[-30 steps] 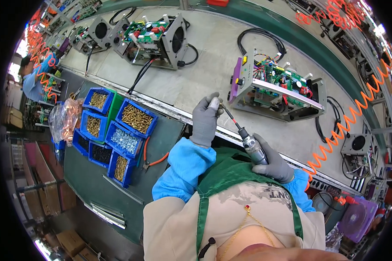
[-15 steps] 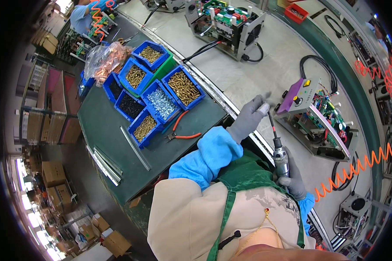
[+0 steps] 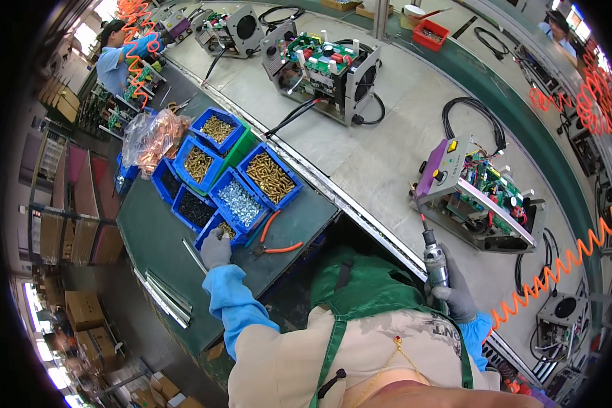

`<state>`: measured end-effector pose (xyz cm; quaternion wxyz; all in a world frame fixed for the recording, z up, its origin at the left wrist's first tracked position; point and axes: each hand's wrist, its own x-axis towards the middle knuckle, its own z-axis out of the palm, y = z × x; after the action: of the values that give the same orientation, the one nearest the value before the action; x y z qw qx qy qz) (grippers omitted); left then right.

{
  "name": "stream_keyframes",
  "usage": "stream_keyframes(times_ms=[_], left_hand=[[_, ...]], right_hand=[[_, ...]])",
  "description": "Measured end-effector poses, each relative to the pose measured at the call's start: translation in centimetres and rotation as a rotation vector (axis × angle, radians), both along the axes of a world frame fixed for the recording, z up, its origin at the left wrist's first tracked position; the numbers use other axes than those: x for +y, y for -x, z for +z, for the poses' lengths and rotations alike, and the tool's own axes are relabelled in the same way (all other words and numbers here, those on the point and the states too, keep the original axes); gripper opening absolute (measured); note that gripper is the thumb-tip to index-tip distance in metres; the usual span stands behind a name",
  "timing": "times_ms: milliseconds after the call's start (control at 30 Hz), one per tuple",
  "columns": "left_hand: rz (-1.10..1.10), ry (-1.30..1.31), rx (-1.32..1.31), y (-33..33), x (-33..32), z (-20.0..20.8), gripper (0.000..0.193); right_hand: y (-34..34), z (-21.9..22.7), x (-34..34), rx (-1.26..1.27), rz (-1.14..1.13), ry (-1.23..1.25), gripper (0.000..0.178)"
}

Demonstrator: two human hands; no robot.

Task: Assembling electronic components on a printed circuit board using an electric screwdriver.

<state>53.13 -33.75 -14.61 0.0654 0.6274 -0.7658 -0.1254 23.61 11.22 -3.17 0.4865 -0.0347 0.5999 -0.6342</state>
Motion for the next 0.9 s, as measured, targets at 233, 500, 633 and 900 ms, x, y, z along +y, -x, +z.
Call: stream_keyframes(times_ms=[233, 500, 633, 900], left_hand=[[-0.331, 0.397, 0.154, 6.4, -2.0, 1.2, 0.022], [-0.300, 0.024, -0.616, 12.4, -2.5, 2.6, 0.021], [-0.347, 0.054, -0.550, 12.4, -2.7, 1.8, 0.022], [-0.291, 0.345, 0.175, 9.5, -3.8, 0.3, 0.032]], right_hand=[[0.0, 0.7, -1.0, 0.009, 0.088, 0.024, 0.109], [-0.8, 0.8, 0.1, 0.035, 0.046, 0.040, 0.110], [-1.5, 1.4, 1.0, 0.042, -0.052, 0.044, 0.111], [-2.2, 1.6, 3.9, 0.081, -0.125, 0.079, 0.107]])
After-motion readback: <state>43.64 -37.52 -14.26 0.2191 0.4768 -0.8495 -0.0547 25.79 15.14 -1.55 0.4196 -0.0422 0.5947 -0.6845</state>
